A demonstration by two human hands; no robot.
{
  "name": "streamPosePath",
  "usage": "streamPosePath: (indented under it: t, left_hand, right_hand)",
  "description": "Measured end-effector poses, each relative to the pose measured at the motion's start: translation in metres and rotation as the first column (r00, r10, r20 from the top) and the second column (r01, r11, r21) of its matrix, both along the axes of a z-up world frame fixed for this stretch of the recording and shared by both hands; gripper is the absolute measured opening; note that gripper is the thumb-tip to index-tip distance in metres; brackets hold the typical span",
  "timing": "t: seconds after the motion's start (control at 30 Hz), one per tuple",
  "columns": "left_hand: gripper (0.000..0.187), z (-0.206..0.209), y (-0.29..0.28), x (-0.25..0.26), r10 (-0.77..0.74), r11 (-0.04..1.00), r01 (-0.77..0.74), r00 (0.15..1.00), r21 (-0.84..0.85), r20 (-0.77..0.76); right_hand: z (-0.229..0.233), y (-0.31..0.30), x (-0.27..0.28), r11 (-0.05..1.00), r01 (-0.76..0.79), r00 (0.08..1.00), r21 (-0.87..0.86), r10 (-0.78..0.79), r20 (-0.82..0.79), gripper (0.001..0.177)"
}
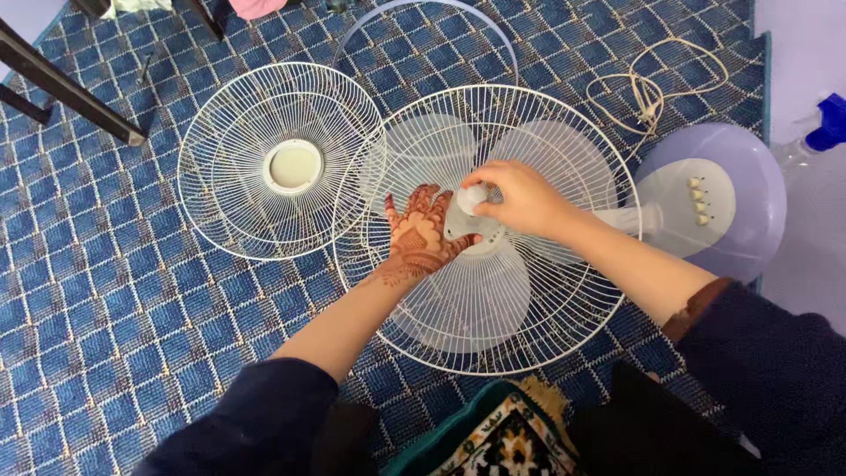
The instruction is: The person reassembles a standing electric fan by attaching the front grille and securing it with a central cap. They then use a cloth to wipe the fan's grille and base.
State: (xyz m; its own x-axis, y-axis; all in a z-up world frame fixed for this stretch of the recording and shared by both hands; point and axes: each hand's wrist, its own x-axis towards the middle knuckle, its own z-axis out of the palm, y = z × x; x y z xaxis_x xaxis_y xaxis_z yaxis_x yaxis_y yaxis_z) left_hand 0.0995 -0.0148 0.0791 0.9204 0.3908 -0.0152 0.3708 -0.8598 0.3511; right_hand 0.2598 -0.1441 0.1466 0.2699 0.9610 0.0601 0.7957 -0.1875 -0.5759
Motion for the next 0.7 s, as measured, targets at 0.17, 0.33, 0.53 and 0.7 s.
streamPosePath:
  t: [0.17, 0.33, 0.53, 0.7]
  left_hand:
    - [0.108, -0.012, 0.015, 0.012, -0.073, 0.995, 0.077, 0.995, 0.059, -0.074]
    - [0.106, -0.024, 0.017, 0.009, -0.064, 0.997, 0.063, 0.998, 0.049, 0.015]
    - [0.105, -0.028, 0.018, 0.008, -0.088, 0.995, 0.086, 0.996, 0.052, 0.022]
    - [0.105, -0.024, 0.017, 0.007, -0.101, 0.994, 0.1, 0.995, 0.041, 0.01]
  right_hand:
    - [-0.006, -0.008, 0.0, 0.996, -0.066, 0.988, 0.063, 0.056, 0.142, 0.039]
    - [-0.006, -0.002, -0.008, 0.998, -0.034, 0.999, 0.054, 0.033, 0.017, 0.039]
    - [0.002, 0.012, -0.016, 0.991, -0.129, 0.971, -0.017, 0.13, 0.199, 0.03]
    - [0.007, 0.01, -0.02, 0.994, -0.099, 0.975, -0.056, 0.108, 0.193, 0.029]
